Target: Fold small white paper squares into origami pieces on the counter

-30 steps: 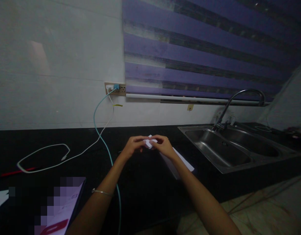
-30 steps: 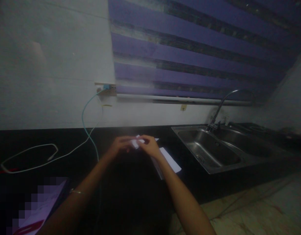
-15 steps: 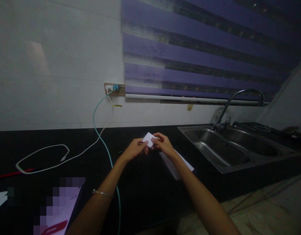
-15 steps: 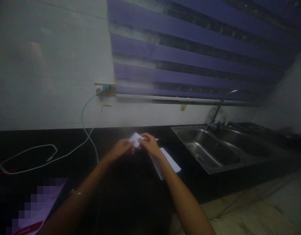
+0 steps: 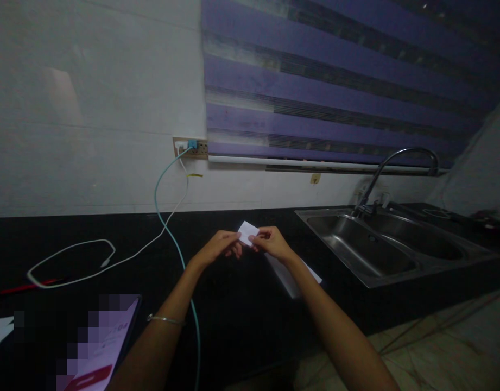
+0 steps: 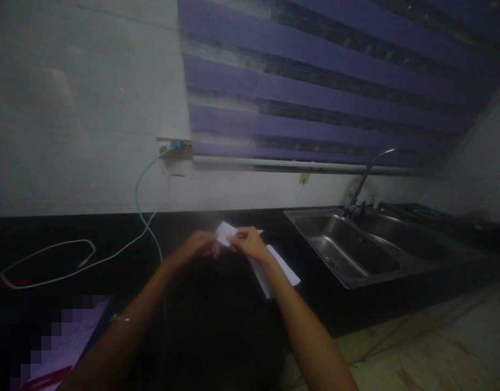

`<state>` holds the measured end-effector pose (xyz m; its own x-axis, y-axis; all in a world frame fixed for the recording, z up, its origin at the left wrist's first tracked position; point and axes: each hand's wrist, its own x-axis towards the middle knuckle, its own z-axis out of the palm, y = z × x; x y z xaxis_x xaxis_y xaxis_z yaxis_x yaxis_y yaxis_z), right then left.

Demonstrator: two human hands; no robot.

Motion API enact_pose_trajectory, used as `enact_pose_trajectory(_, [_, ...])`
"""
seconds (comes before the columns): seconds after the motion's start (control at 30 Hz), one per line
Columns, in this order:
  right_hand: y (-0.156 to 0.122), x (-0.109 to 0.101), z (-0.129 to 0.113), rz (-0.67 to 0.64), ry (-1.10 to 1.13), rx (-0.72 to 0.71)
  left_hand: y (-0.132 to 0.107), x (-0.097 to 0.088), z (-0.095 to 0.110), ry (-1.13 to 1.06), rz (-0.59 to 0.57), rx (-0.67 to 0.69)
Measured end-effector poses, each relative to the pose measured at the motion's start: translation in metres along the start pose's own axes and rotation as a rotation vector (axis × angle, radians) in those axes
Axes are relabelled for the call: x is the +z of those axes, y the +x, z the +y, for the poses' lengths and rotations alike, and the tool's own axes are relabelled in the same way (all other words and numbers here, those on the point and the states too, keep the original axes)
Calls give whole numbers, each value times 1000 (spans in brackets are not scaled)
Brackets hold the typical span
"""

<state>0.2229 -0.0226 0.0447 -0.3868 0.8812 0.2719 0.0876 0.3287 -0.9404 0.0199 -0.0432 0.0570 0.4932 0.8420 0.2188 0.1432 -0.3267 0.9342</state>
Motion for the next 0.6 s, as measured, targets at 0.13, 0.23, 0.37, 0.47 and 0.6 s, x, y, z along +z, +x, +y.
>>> enact_pose_trajectory(0.13, [2,-2,5,5,-52,-39,-1,0,0,122,32,49])
enact_pose_trajectory(0.23, [2,-3,4,1,-90,-43,-1,-2,-3,162,12,61])
enact_pose_trajectory(0.37, [-1,-3,-2,-6,-85,-46,-2,-4,-4,159,-29,58])
enact_pose_trajectory(0.47, [-2,-3,-3,-1,-82,-47,-3,-3,-4,129,-31,60])
enact_pose_trajectory(0.6, [-3,-3,0,-70,-100,-67,-3,2,-4,71,9,-1])
